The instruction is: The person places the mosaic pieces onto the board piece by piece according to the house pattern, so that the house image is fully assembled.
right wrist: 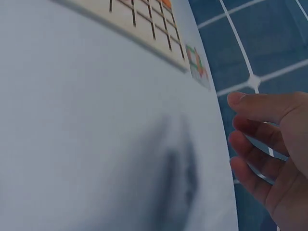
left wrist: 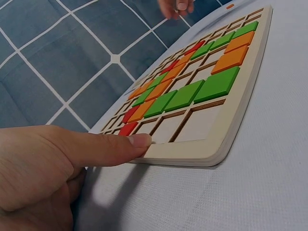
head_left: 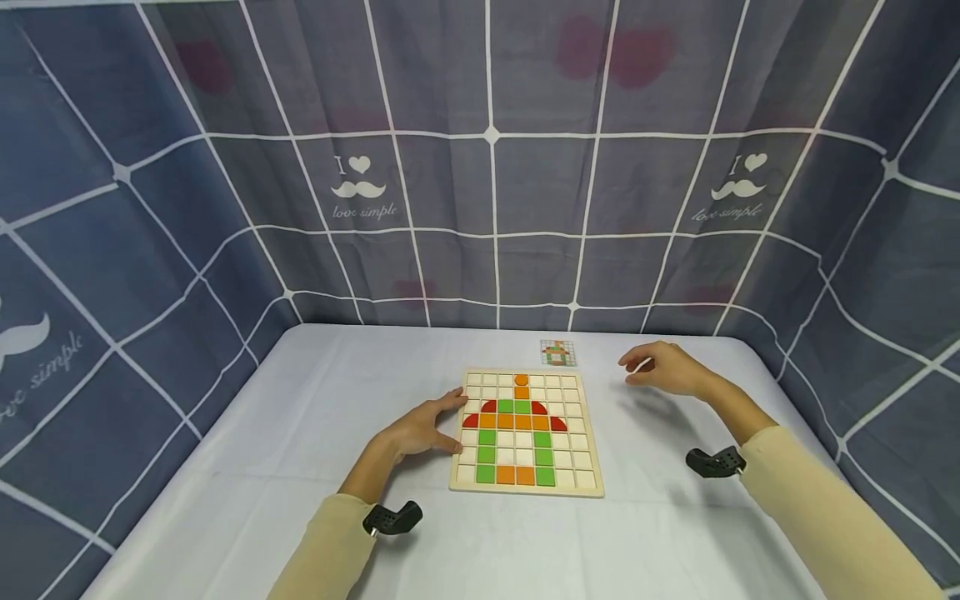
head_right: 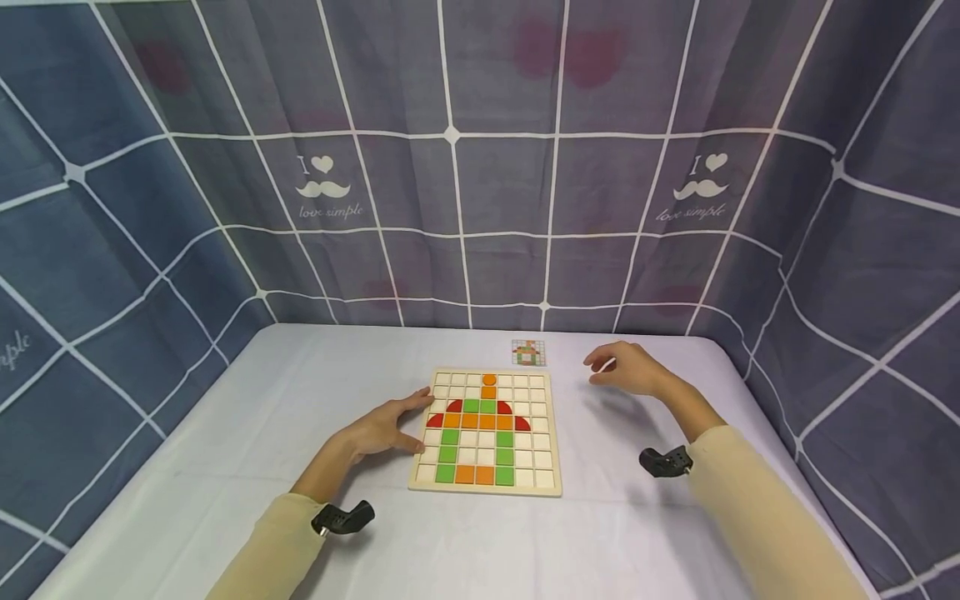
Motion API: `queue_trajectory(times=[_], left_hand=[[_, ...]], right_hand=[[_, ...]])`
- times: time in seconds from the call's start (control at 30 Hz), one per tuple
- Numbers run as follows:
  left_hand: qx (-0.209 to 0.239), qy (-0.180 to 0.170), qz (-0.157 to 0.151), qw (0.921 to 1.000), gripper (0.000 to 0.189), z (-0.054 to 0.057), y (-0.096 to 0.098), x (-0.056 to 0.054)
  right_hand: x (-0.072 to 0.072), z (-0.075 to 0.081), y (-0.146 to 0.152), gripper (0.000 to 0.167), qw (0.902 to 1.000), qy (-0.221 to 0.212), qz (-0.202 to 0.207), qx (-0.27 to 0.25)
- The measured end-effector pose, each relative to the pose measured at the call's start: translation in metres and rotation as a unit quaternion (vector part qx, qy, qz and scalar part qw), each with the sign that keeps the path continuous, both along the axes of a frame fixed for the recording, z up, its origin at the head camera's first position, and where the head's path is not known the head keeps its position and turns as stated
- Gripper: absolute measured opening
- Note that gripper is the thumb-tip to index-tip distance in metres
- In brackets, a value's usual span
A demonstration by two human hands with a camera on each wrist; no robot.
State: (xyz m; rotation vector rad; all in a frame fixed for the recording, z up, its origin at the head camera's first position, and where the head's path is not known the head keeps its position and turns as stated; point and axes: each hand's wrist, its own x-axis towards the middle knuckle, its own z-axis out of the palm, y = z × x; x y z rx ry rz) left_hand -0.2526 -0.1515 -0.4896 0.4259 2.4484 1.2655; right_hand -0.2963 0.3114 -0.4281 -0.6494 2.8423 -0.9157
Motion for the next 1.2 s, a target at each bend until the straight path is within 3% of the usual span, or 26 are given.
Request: queue_trajectory(times=[0.1,0.43,0.63,0.83,1.0,1.2], left_hand=[[-0.001,0.002,0.001,1.0000,0.092,0.000,-0.001,0.000],[-0.003,0.001,0.010,0.9999,0.092,0.001,-0.004,0.000],[0.003,-0.002,0.010,0.9999,0.092,-0.001,-0.004,0.000],[0.004,-0.006,0.009,0.9999,0.092,-0.004,-0.004,0.000],[0.006,0.001,0.009,0.9999,0.091,-0.003,-0.003,0.001],[0.003,-0.001,0.009,1.0000,0.092,-0.001,-0.001,-0.001]], right_hand=[[0.007,-0.002,0.021,0.036,1.0000,0.001,-0.008,-0.001],[0.030,-0.013,0.090,0.040,0.9951,-0.032,-0.089,0.030],[0.042,-0.024,0.121,0.040,0.9937,-0.060,-0.089,0.032],[0.049,-0.036,0.133,0.025,0.9926,-0.043,-0.105,0.043],[0.051,-0.040,0.134,0.016,0.9925,-0.033,-0.116,0.017],[0.051,-0.040,0.129,0.016,0.9869,-0.067,-0.145,-0.022]])
